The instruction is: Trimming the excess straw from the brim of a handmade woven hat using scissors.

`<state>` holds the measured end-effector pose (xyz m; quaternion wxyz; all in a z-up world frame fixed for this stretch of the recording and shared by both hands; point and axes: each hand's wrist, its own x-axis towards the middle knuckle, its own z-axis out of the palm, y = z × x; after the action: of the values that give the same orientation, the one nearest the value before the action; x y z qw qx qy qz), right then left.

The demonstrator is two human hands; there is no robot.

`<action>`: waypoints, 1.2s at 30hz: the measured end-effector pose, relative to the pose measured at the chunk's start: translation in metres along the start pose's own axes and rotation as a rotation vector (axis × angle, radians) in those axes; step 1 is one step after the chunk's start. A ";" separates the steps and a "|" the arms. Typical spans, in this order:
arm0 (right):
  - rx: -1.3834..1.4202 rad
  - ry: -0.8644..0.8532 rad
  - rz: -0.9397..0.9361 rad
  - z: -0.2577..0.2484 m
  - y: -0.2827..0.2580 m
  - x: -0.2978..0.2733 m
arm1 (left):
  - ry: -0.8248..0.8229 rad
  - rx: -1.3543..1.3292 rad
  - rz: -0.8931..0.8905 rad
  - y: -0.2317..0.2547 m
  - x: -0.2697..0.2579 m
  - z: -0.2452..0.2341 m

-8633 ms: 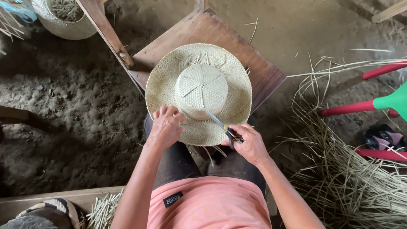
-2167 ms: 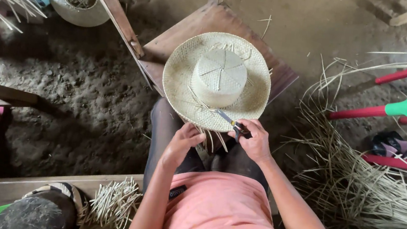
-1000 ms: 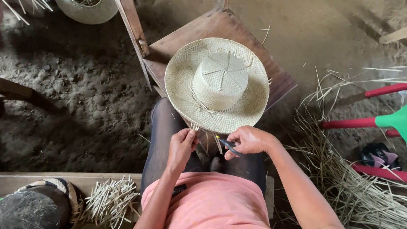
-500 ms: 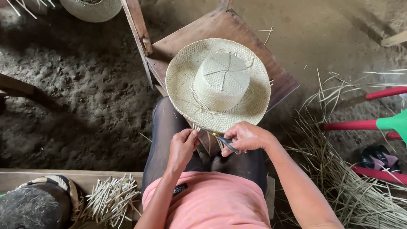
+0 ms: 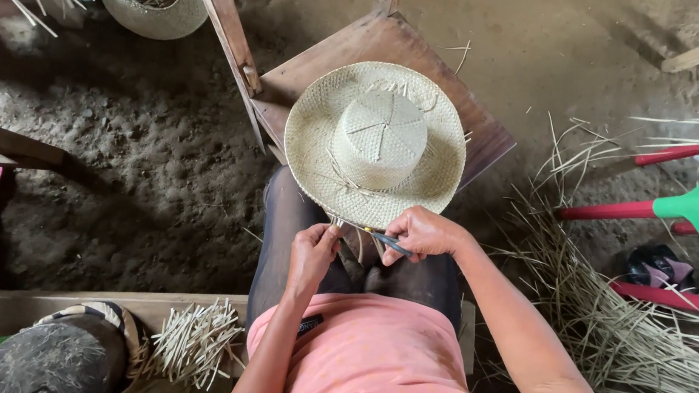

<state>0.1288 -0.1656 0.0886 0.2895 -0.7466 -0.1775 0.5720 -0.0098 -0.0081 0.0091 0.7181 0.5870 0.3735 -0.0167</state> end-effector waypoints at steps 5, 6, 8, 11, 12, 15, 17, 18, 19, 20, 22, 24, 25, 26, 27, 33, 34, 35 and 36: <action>0.014 -0.005 -0.001 -0.008 0.001 -0.014 | 0.033 0.256 0.107 0.024 -0.001 -0.016; 0.022 0.006 -0.006 -0.010 0.006 -0.017 | 0.042 0.392 0.219 0.031 0.000 -0.020; 0.003 0.162 -0.037 -0.010 0.021 -0.019 | 0.052 0.541 0.345 0.029 0.017 -0.014; -0.095 0.468 -0.129 -0.008 0.042 -0.021 | 0.060 0.818 0.564 0.045 0.035 -0.003; -0.179 0.610 -0.188 -0.007 0.049 -0.020 | 0.063 0.945 0.652 0.054 0.040 0.001; -0.231 0.680 -0.274 0.002 0.073 -0.005 | 0.177 0.922 0.694 0.080 0.027 -0.001; -0.265 0.712 -0.276 0.005 0.088 0.011 | 0.060 0.852 0.489 0.072 0.030 -0.014; -0.302 0.742 -0.279 0.008 0.096 0.019 | -0.051 0.774 0.283 0.068 0.031 -0.020; -0.302 0.742 -0.279 0.009 0.094 0.019 | -0.050 0.774 0.283 0.054 0.033 -0.022; -0.209 0.760 -0.300 0.010 0.092 0.020 | -0.159 0.621 0.105 0.041 0.034 -0.024; -0.119 0.768 -0.323 0.012 0.080 0.016 | -0.257 0.460 -0.076 0.030 0.028 -0.026; 0.059 0.780 -0.403 0.015 0.063 0.007 | -0.326 -0.040 -0.071 0.035 0.012 -0.021; 0.058 0.783 -0.401 0.017 0.058 0.005 | -0.330 -0.039 -0.071 0.037 0.008 -0.017; 0.081 0.777 -0.414 0.018 0.054 0.004 | -0.340 -0.189 -0.040 0.039 0.004 -0.014; 0.103 0.769 -0.426 0.019 0.049 0.002 | -0.347 -0.341 -0.010 0.041 0.000 -0.010; 0.072 0.799 -0.415 0.034 0.061 0.024 | -0.252 -0.228 -0.014 -0.004 0.016 -0.020; 0.072 0.797 -0.415 0.034 0.059 0.021 | -0.249 -0.228 -0.014 -0.005 0.015 -0.022; 0.008 0.788 -0.390 0.034 0.057 0.018 | -0.225 -0.188 -0.023 -0.007 0.015 -0.023; -0.056 0.778 -0.365 0.034 0.055 0.015 | -0.200 -0.148 -0.031 -0.009 0.014 -0.024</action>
<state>0.0970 -0.1911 0.0360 0.4110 -0.8706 -0.1997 0.1822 -0.0157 0.0154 -0.0067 0.7927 0.5220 0.3094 -0.0589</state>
